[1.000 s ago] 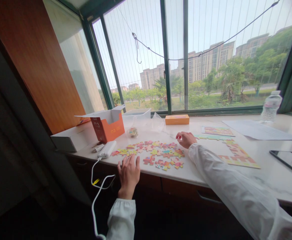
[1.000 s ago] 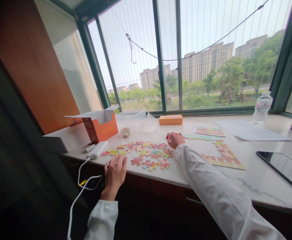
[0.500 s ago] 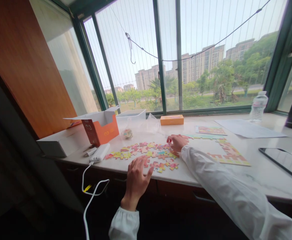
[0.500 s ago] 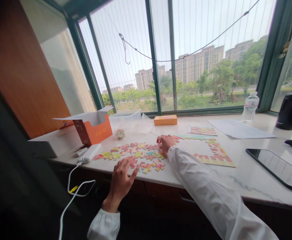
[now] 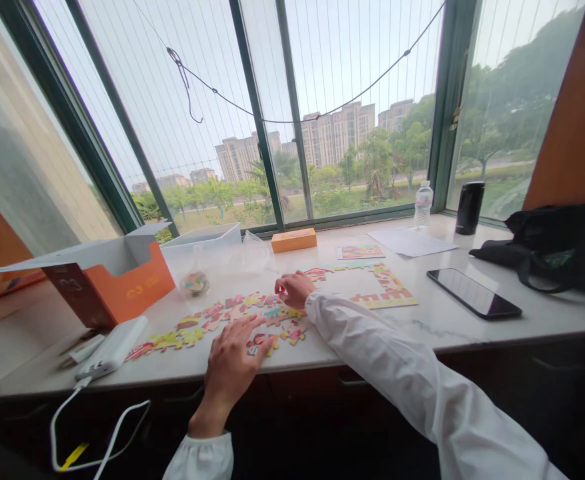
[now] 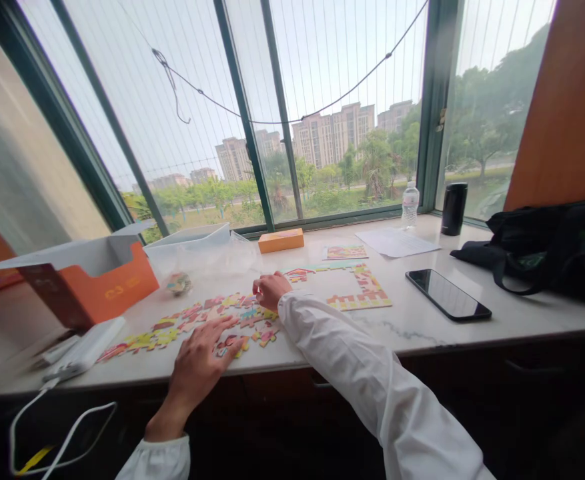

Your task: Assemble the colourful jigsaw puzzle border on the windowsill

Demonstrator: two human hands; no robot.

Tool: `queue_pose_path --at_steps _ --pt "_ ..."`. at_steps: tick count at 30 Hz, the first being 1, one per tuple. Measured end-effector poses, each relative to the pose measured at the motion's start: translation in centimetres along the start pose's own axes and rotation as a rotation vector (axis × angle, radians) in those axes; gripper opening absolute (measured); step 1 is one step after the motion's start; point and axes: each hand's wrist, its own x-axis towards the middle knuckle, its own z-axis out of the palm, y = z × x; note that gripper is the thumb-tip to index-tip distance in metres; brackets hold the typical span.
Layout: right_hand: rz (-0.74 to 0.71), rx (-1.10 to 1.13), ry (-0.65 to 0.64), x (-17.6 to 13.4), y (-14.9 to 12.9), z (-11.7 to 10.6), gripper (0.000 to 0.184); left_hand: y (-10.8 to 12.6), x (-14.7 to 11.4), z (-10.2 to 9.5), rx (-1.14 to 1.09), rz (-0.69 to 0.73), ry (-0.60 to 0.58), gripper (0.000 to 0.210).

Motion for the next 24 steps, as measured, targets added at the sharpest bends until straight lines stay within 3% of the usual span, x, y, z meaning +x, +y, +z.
queue_pose_path --at_steps 24 --pt "0.085 0.045 -0.007 -0.40 0.35 -0.61 0.021 -0.63 0.35 -0.41 -0.086 -0.075 -0.121 0.040"
